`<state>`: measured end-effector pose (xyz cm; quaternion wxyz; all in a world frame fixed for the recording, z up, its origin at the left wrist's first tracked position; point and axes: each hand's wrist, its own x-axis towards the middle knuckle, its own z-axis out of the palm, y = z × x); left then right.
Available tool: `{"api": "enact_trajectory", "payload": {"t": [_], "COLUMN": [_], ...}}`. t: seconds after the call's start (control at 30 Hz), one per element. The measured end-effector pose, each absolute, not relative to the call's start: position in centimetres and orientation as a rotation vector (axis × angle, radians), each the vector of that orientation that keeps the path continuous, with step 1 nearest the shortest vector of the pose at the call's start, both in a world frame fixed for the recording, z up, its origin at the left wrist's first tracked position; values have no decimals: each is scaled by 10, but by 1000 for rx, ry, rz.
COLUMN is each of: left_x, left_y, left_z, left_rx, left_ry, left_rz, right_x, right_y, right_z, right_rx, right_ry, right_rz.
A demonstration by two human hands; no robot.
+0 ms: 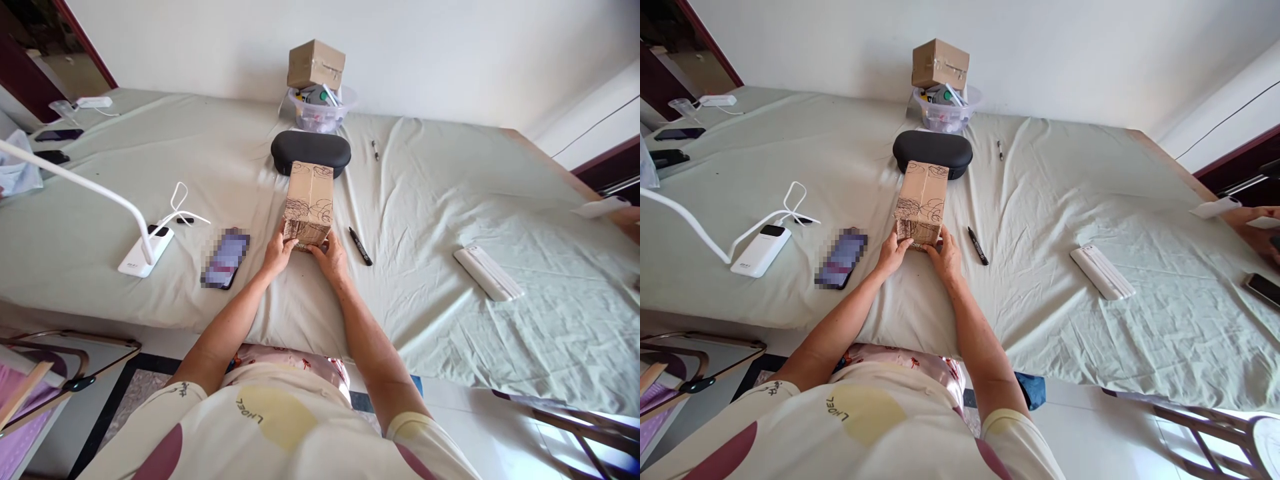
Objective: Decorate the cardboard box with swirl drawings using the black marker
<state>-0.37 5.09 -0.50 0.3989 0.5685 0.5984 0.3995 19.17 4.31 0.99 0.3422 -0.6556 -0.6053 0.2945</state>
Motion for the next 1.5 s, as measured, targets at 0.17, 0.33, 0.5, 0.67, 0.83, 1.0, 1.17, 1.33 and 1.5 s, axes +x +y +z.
{"api": "enact_trajectory", "payload": {"t": [0.17,0.33,0.5,0.67,0.83,1.0,1.17,1.33,1.5], "left_x": [-1,0,0,1,0,-1,-1,0,-1], "left_y": [50,49,50,51,49,49,47,45,42], "left_z": [-5,-5,-5,-3,0,-2,-5,-5,-4], "left_rx": [1407,1400,1396,1399,1411,1408,1417,1433,1424], "left_ry": [1516,1499,1521,1547,1556,1575,1554,1529,1522], "left_rz": [1054,1097,1081,1024,995,976,1002,1040,1053], "right_x": [193,196,196,197,200,205,211,217,218], "right_y": [42,40,40,41,42,41,38,31,26], "right_z": [15,20,22,21,17,17,20,18,15], "right_rx": [-1677,-1605,-1606,-1696,-1761,-1767,-1727,-1691,-1640], "right_ry": [-1601,-1646,-1652,-1689,-1799,-1876,-1960,-1995,-1985], "right_rz": [753,683,738,814,751,732,745,724,710]}}
